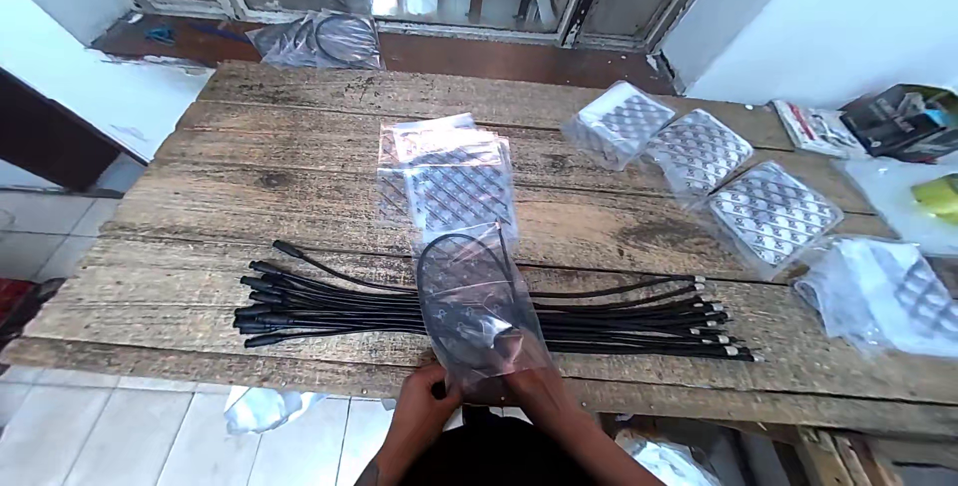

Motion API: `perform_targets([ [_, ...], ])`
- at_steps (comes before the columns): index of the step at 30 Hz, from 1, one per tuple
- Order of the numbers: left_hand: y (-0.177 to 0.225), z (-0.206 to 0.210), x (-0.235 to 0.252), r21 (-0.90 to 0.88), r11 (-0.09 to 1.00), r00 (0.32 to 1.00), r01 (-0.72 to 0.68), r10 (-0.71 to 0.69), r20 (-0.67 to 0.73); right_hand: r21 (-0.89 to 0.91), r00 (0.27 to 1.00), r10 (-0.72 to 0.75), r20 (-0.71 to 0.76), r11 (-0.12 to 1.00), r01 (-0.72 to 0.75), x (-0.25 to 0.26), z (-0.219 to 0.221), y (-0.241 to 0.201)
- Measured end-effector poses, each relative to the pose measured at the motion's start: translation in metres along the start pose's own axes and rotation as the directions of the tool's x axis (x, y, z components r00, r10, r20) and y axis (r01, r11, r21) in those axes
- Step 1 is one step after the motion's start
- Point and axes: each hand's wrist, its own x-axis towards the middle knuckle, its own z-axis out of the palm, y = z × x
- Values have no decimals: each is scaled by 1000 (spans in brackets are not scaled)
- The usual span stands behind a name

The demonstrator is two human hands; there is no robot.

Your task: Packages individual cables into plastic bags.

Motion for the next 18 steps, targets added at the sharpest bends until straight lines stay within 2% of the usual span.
perform_targets([
  [2,1,3,-5,47,997,997,-68,69,-22,-6,999,50,-1,999,-50,12,1,-6],
  [4,-1,-10,-6,10,997,997,-75,75,5,50,990,132,47,990,-134,21,-2,-16],
  [5,-3,-21,-6,-66,997,996,-49,54,70,104,989,127,78,986,-134,21,-8,-20],
  [7,-8,-41,-5,-330,940,965,81,8,261,246,995,28,98,968,-51,6,-28,-24],
  [8,-8,-43,-1,-443,883,958,154,-23,287,250,1000,-14,22,968,8,-6,-41,-22],
  [9,-5,-38,5,-528,825,966,201,-79,245,224,996,2,-93,974,19,-15,-52,-16],
  [10,1,-29,15,-591,773,972,229,-153,176,212,977,99,-189,976,-58,-20,-62,-5],
  [11,7,-20,24,-633,736,968,241,-227,104,224,944,254,-212,953,-206,-19,-71,8],
  [12,13,-13,31,-648,724,960,234,-276,39,263,884,436,-168,884,-386,-13,-77,23],
  [13,17,-9,35,-647,731,957,218,-288,-4,335,796,603,-52,762,-554,-2,-78,37],
  [14,21,-10,37,-642,741,961,197,-276,-23,411,700,703,126,606,-682,12,-77,49],
  [15,24,-14,35,-629,757,967,180,-253,-28,473,614,722,320,440,-764,26,-73,55],
  [16,25,-19,33,-591,788,973,174,-232,-22,517,571,678,463,316,-795,34,-65,55],
  [18,24,-29,26,-460,870,980,179,-199,6,586,590,578,564,223,-779,35,-48,44],
])
